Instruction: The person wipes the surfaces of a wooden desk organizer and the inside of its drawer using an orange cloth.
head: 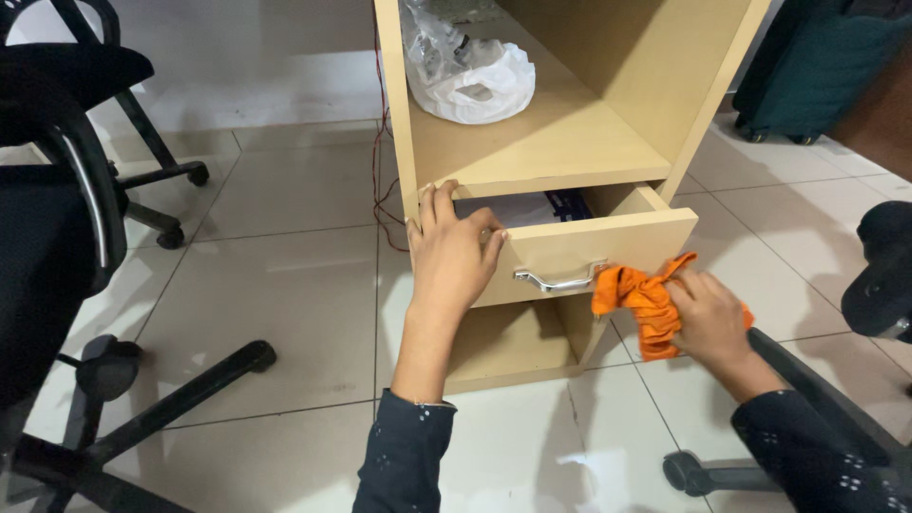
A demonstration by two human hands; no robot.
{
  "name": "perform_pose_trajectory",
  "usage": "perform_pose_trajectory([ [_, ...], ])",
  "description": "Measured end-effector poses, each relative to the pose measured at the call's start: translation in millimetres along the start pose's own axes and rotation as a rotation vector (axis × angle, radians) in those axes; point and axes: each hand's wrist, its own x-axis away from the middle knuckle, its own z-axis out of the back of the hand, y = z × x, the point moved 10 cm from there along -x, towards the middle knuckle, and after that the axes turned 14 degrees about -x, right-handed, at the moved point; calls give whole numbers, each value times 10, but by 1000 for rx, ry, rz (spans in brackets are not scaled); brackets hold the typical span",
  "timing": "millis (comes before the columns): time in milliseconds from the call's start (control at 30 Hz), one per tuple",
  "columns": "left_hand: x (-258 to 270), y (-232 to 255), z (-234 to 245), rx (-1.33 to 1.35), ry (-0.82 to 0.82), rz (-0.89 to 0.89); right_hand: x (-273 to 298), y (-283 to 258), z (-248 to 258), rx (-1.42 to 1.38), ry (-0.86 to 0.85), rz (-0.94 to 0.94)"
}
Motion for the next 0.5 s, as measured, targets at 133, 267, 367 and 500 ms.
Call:
perform_pose_trajectory([
  [133,22,-5,13,55,52,-47,36,41,-156,-10,34,-5],
  [267,12,-53,-11,79,54,-67,22,-41,-176,-26,33,-16],
  [367,6,-74,-66,119,14,-96,-41,-173,-137,9,48,-2],
  [500,-17,-87,-160,121,-69,-84,-211,-324,-167,42,-84,-90],
])
